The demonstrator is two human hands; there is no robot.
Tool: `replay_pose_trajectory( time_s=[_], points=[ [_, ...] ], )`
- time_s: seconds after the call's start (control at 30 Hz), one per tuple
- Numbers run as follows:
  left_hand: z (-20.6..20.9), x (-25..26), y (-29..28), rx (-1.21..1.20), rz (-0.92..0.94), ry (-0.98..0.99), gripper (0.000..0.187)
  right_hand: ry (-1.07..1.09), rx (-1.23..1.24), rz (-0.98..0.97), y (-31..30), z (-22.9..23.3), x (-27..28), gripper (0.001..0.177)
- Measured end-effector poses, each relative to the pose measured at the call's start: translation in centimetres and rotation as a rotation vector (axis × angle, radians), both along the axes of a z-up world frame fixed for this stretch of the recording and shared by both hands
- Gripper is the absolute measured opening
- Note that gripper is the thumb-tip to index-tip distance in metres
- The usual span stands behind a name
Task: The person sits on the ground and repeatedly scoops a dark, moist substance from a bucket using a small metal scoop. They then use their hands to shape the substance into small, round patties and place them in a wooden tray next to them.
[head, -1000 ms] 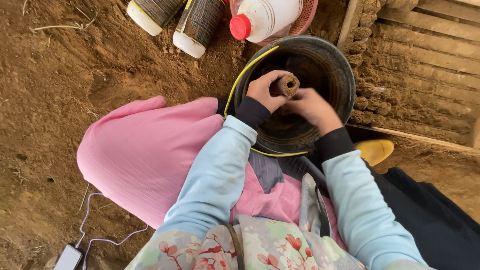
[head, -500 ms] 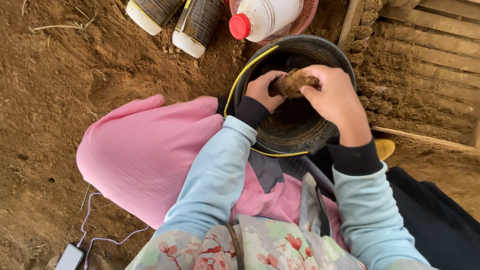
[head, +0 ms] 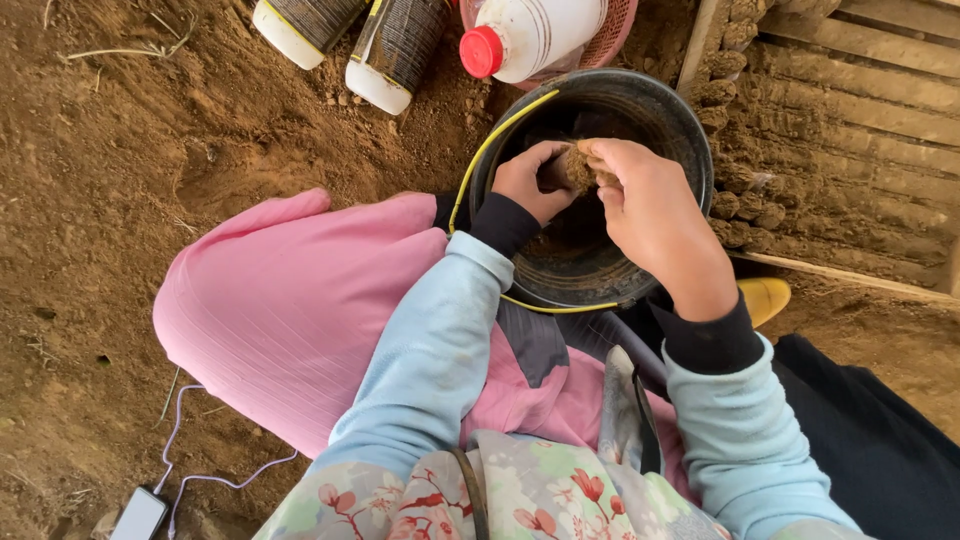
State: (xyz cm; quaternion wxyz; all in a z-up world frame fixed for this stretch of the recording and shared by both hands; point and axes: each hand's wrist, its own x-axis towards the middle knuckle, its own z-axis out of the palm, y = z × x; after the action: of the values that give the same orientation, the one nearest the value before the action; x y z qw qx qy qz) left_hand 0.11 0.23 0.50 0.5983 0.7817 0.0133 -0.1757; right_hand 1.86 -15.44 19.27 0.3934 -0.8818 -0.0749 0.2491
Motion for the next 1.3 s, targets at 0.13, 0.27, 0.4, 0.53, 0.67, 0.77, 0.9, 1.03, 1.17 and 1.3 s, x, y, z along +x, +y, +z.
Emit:
replay_pose_trajectory(
  time_s=[0.13, 0.27, 0.4, 0.53, 0.67, 0.77, 0.9, 1.03, 1.17, 1.3],
  points=[
    [0.4, 0.2, 0.0, -0.024, 0.006, -0.002, 0.04, -0.027, -0.018, 0.007, -0.2, 1.1, 0.1, 0.038],
    [1.2, 0.2, -0.1, -0.021, 0.017, 0.001, 0.043, -0.101, -0.203, 0.157, -1.3, -0.5, 0.0, 0.039],
    [0.5, 0.2, -0.3, -0.044, 0.027, -0.012, 0.045, -0.113, -0.343, 0.288, -1.7, -3.9, -0.4, 0.048],
    [-0.2, 0.0, -0.1, -0.024, 0.019, -0.016, 0.047, -0.138, -0.425, 0.344, -1.2, -5.0, -0.2, 0.048],
    [0.6, -0.1, -0.2, -0.048, 0.022, -0.017, 0.05, -0.147, -0.456, 0.364, -1.5, -5.2, 0.0, 0.048],
    [1.4, 0.0, -0.3, -0.074, 0.029, -0.023, 0.049, -0.143, -0.426, 0.349, -1.9, -4.8, 0.0, 0.048],
    [1.7, 0.4, -0.2, -0.109, 0.051, -0.028, 0.049, -0.122, -0.37, 0.315, -2.3, -3.6, 0.2, 0.047],
    [2.0, 0.6, 0.5, -0.1, 0.071, -0.038, 0.048, -0.112, -0.225, 0.187, -3.0, -1.8, 0.9, 0.041],
    [2.4, 0.7, 0.4, -0.07, 0.118, -0.047, 0.049, -0.183, -0.066, -0.034, -4.7, -7.5, 1.8, 0.029],
    [2.5, 0.7, 0.4, -0.055, 0.156, -0.026, 0.05, -0.085, -0.205, 0.018, -3.9, -17.0, 0.4, 0.027]
  ],
)
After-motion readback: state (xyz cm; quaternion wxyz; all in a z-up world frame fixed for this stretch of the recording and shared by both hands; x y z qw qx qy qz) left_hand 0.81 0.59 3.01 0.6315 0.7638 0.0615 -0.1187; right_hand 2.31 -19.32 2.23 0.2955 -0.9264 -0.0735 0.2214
